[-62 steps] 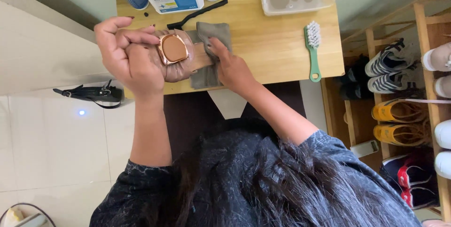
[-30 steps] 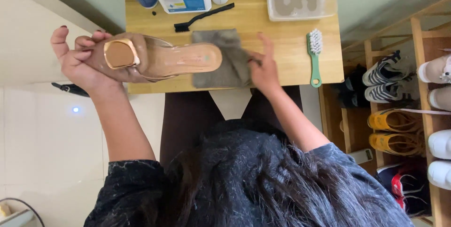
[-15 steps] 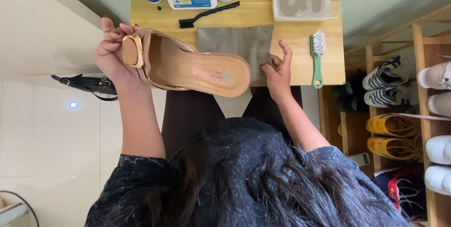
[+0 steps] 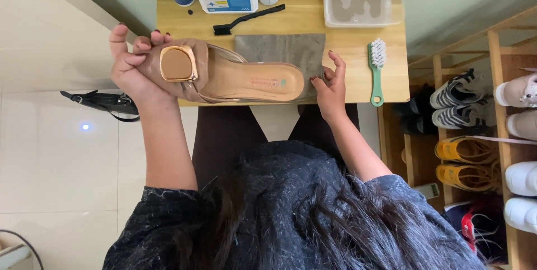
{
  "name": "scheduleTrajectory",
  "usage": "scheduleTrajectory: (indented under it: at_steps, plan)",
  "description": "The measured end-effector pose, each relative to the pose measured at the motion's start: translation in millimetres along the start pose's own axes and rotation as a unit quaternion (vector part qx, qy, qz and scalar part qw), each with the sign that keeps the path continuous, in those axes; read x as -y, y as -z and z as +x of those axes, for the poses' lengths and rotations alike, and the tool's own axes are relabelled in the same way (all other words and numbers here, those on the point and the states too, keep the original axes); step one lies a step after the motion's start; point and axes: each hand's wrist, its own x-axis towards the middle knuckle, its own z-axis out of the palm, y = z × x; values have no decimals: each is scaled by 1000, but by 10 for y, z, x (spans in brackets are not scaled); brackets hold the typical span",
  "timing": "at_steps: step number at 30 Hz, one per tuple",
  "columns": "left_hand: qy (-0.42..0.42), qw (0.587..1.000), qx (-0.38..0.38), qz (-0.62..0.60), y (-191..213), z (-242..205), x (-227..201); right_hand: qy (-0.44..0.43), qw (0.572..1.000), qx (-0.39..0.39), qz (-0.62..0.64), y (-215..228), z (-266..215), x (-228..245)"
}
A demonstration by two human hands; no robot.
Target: The person scrubs the sole of a beige high-heeled shoe with a green brush, then wipes the shoe with a gray cloth. The person handles the shoe and cleaning tools on a wooden table.
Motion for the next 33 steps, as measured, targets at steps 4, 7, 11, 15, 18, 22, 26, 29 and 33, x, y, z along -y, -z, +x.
scheduleTrajectory:
  at_steps: [4,7,11,15,18,22,26,29,33]
  plan:
    - [-7,1000,17,16,5,-7,-7,-3,1000,-1,7,-6,3,-7]
    - [-23,998,35,36,-29,-32,-9,-11,1000,-1,10,-4,10,-24]
    - [-91,975,153,130,-76,-62,-6,6,1000,5,12,16,26,-90]
    - [-151,930,259,215,-194,-139,34,11,1000,5,5,19,31,-97]
    - [-176,905,315,223,-249,-163,113,13,1000,5,13,23,31,-104]
    - [-177,900,320,238,-269,-224,228,54,998,-4,7,-35,-50,-86]
    - [-193,911,261,253,-316,-303,315,196,973,-8,-125,-128,-132,-128]
    - [-211,920,233,235,-255,-253,381,247,956,-4,-155,-228,-95,-214]
    - [-231,902,253,262,-308,-299,394,298,889,59,-343,-420,-89,-78]
